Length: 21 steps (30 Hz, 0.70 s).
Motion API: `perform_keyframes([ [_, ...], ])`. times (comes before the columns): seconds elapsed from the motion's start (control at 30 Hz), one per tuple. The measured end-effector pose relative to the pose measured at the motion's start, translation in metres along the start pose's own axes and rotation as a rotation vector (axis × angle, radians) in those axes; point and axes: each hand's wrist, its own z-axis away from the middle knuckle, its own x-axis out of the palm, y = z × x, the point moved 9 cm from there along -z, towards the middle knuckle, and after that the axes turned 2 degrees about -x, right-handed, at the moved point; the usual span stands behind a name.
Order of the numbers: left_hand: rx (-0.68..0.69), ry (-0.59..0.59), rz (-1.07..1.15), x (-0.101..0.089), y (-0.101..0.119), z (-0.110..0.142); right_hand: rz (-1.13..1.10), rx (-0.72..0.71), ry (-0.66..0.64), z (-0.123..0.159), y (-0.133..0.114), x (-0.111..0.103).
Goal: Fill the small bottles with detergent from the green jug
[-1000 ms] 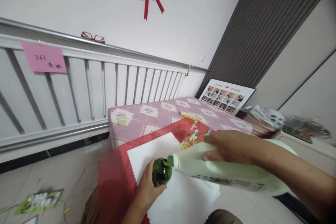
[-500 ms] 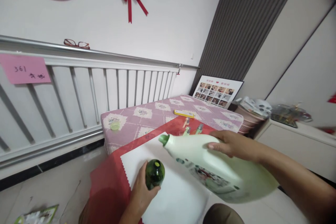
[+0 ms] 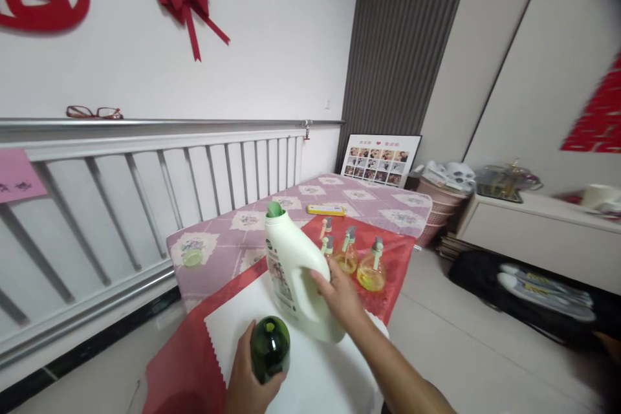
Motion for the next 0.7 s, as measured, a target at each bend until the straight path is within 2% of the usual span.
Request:
perform_keyframes([
  [0.17,0.052,0.006,-0.02,0.003,-0.011,-0.002,-0.085,-0.008,0.055,0.025,0.026,0.048],
  [0.27,0.056,-0.002,-0.011,0.003,-0.019,-0.003,-0.117,-0.025,0.041,0.04,0.032,0.057],
  [0.33,0.037,-0.012,-0.007,0.004,-0.023,-0.003,-0.129,-0.053,0.015,0.046,0.034,0.052],
  [0.43,0.021,-0.018,-0.009,0.005,-0.024,-0.003,-0.104,-0.061,0.006,0.043,0.047,0.032],
  [0.57,-0.008,-0.022,-0.022,0.004,-0.018,-0.001,0.061,0.076,0.047,0.027,0.095,0.004],
  [0.7,-0.046,-0.037,0.004,0.003,-0.009,0.0,0.233,0.166,-0.041,0.019,0.131,0.008],
])
